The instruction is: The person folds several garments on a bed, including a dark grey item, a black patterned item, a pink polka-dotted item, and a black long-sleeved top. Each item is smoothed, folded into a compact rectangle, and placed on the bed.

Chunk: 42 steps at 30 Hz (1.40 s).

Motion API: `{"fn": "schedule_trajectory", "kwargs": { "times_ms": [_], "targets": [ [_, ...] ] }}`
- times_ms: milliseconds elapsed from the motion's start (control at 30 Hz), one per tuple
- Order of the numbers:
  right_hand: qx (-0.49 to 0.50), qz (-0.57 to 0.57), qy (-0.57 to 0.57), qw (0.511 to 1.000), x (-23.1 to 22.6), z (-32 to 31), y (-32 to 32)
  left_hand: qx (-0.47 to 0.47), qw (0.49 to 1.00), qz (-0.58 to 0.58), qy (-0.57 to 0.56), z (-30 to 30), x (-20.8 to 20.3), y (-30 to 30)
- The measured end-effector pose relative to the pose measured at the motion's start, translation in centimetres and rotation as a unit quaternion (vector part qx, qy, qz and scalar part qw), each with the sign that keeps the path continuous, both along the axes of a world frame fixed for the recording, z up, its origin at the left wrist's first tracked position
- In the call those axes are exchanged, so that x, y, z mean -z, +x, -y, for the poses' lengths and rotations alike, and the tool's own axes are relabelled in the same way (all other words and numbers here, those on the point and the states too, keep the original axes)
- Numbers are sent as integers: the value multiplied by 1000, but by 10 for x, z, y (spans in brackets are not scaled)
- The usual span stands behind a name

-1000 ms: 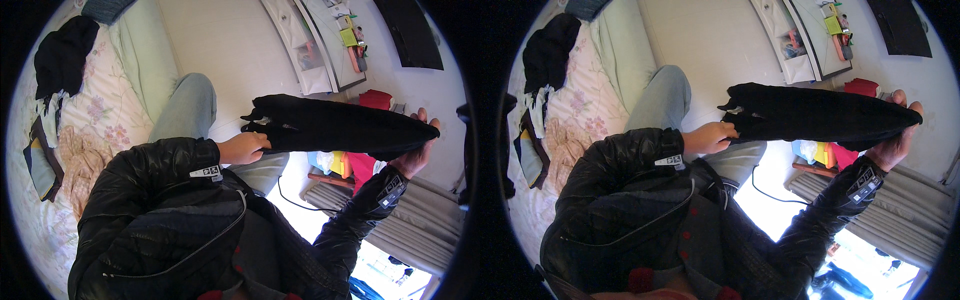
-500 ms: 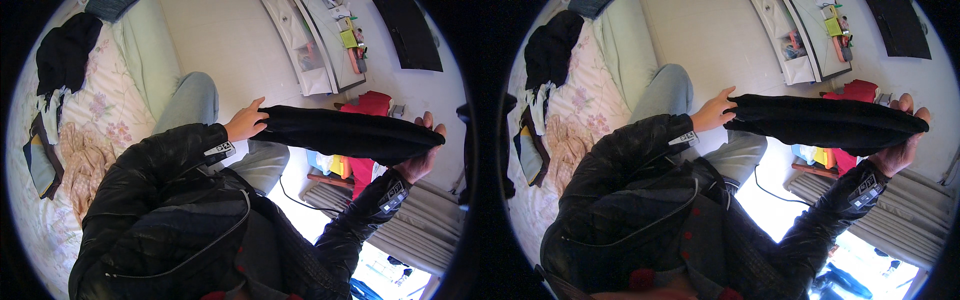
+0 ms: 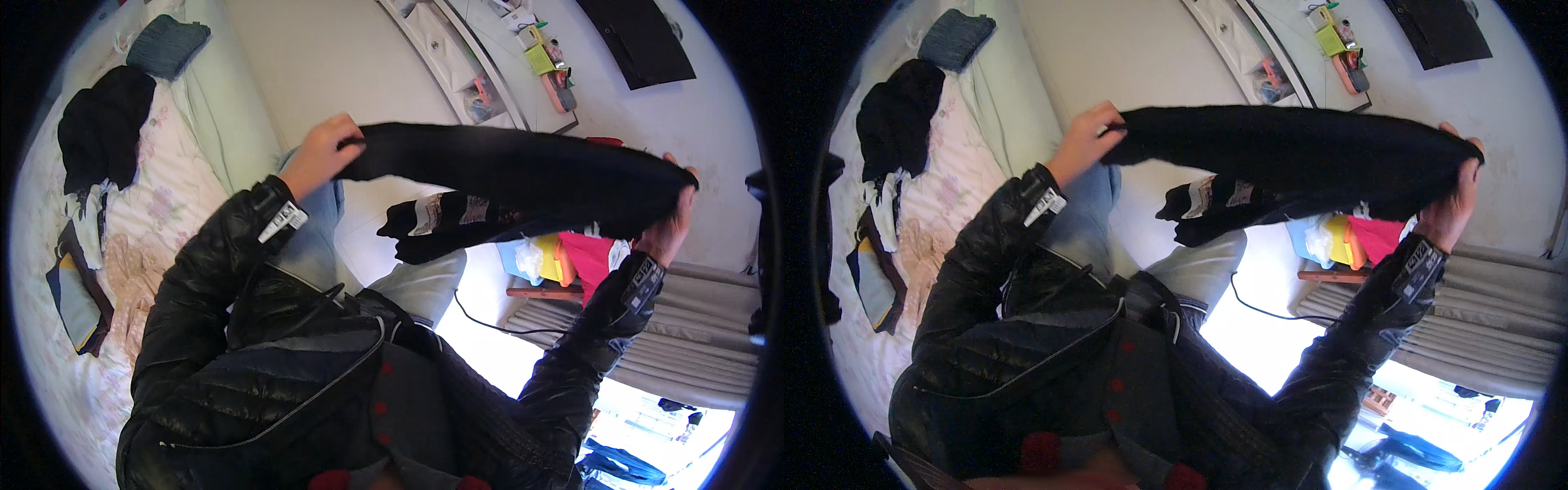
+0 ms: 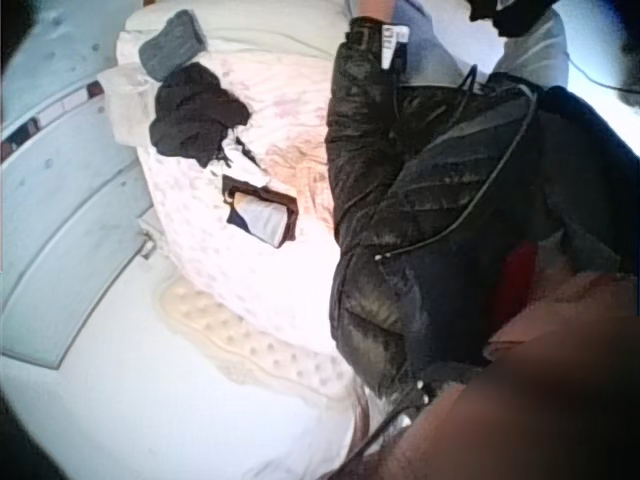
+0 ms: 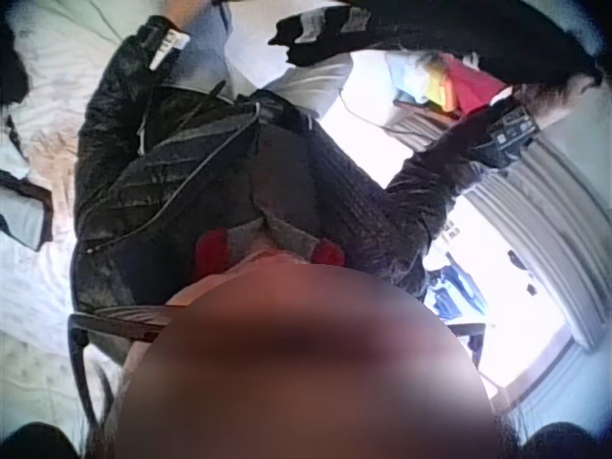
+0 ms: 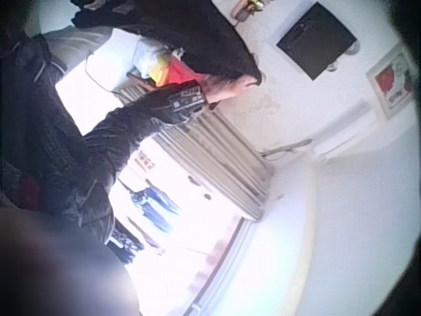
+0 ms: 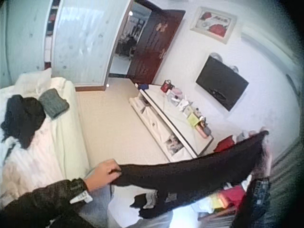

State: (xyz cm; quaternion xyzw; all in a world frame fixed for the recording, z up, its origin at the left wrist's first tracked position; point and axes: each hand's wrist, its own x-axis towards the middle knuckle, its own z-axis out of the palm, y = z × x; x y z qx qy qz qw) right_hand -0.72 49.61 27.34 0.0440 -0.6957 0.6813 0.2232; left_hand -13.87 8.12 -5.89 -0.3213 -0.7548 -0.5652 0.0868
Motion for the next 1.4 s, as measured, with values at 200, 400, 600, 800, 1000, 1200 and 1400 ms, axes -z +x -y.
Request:
{"fn": "schedule_trajectory", "kwargs": {
  "times_ms": [200,400,600,800,1000,1200,1400],
  "targets": [
    [101,64,33,992,-3,-29,-24,-9,1000,-12,-28,49,-66,-57],
    [84,108,83,987,-10,-22,-32,10,997,13,-73,74,-92,-92],
    [75,116,93,986,-11,-21,-40,36,951,-121,-283,76,-69,-114],
    [73,130,91,985,-8,-26,-41,14,967,-77,-242,74,-39,-120],
    [62,129,81,986,-1,-28,-42,-87,990,-75,-80,85,-34,-124],
    [-28,131,120,984,9,-24,-46,-204,955,-173,-126,150,-100,-134],
    [-29,73,136,988,-3,-7,-49,-197,927,-211,-238,234,-212,-95]
  ]
}}
